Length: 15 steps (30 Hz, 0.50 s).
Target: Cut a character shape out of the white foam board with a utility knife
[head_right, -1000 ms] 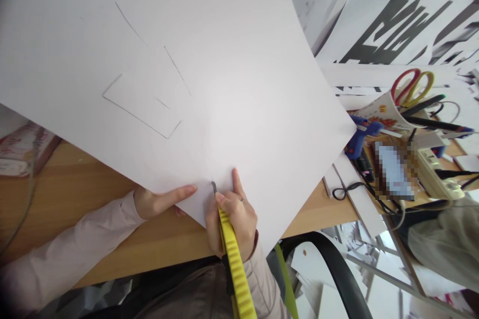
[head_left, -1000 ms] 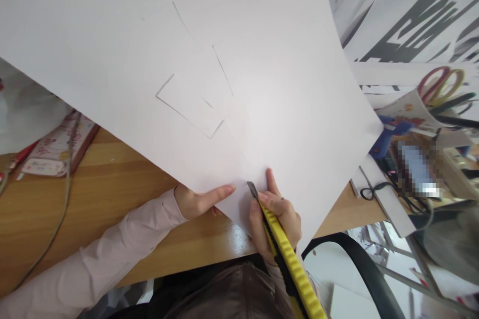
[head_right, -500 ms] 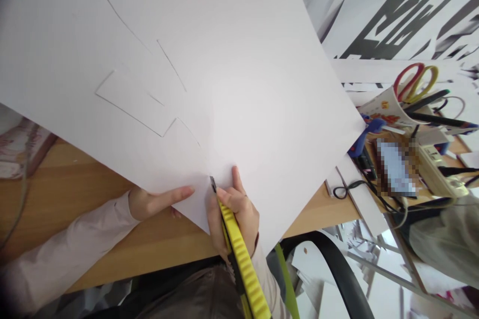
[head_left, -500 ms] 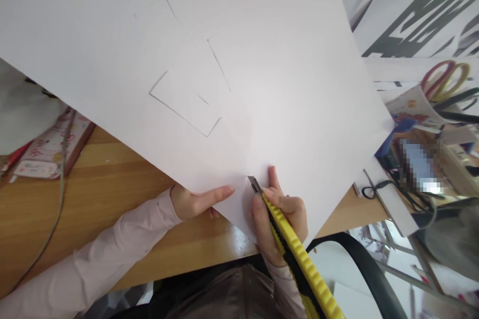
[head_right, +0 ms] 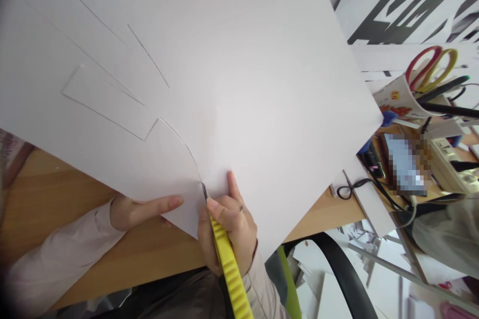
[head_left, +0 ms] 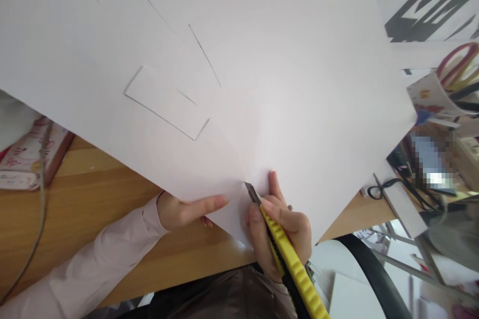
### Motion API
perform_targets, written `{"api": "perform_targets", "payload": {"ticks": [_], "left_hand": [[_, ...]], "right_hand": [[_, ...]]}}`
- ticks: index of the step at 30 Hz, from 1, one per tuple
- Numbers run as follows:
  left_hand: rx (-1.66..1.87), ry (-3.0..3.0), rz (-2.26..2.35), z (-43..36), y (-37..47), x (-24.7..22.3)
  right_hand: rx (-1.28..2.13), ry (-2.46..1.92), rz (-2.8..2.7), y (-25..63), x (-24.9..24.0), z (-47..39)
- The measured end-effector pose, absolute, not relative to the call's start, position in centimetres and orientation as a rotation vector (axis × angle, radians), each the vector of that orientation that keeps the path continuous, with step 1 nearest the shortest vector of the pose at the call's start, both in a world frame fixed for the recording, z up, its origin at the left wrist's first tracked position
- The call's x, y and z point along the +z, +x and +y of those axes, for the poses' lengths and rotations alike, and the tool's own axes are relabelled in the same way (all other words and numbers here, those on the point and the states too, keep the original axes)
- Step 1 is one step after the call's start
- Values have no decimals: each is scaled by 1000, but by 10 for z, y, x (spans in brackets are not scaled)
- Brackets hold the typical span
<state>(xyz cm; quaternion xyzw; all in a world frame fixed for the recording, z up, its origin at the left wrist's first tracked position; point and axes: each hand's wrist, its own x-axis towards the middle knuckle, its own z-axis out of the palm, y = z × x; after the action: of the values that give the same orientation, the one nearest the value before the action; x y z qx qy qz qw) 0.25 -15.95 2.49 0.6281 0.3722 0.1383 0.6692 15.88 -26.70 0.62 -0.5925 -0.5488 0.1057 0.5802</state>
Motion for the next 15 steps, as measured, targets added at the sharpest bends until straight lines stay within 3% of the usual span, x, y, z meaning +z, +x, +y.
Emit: {"api": "perform_targets", "payload": {"ticks": [15], "left_hand": [[252, 1340, 875, -159, 0, 23]], "right_hand": [[150, -1421, -1414, 162, 2, -265]]}}
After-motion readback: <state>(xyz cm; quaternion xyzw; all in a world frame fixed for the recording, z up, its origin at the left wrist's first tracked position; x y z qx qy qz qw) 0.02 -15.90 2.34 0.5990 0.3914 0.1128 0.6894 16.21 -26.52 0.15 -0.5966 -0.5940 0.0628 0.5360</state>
